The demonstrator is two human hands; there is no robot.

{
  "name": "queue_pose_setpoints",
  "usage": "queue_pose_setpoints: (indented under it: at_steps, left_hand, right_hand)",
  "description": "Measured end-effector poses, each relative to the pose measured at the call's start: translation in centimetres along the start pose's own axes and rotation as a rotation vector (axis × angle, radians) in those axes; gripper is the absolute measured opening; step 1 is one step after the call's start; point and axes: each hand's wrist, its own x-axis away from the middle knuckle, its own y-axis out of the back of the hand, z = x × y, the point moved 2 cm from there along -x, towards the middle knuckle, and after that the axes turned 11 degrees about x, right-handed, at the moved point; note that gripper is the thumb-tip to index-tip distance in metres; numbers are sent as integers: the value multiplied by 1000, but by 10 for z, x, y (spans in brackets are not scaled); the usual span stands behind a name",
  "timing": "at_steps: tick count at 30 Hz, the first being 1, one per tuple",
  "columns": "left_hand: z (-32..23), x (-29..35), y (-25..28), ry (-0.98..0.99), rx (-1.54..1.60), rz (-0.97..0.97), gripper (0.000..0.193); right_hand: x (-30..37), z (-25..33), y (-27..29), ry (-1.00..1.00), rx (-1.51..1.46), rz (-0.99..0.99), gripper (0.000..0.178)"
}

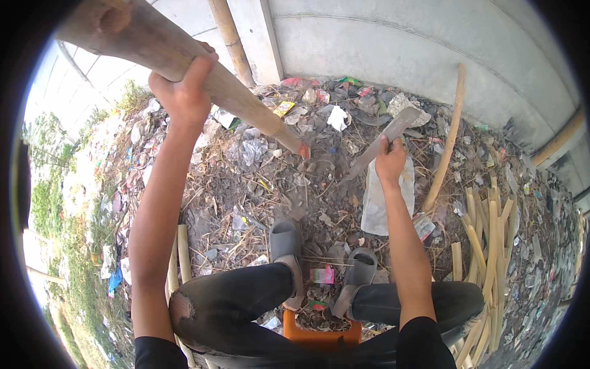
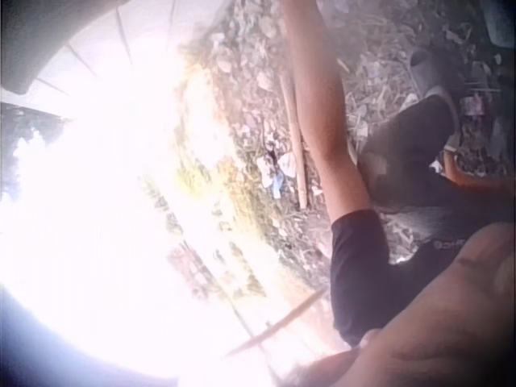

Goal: The person sits on a small stool and uses a machete and a wooden mallet to split bamboo poles. They position the machete against the bamboo and strike it with the mallet to drive the blade through, separating the poles into smaller sections.

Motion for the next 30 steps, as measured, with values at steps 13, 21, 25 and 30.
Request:
queue_pose_setpoints:
  at_steps: [13, 21, 25, 30]
  left_hand:
    - [-23, 70, -74, 181, -37, 526, 47]
    - [-36, 91, -77, 57, -33, 553, 34]
    - [-38, 91, -78, 127, -93, 582, 35]
    - [-38, 113, -69, 90, -106, 622, 52]
  right_hand:
    - [-18, 274, 249, 550, -144, -267, 48]
    - [26, 338, 366, 718, -75, -54, 51]
    - [47, 366, 390, 756, -70, 96, 54]
    - [63, 380, 407, 773, 1, 149, 56]
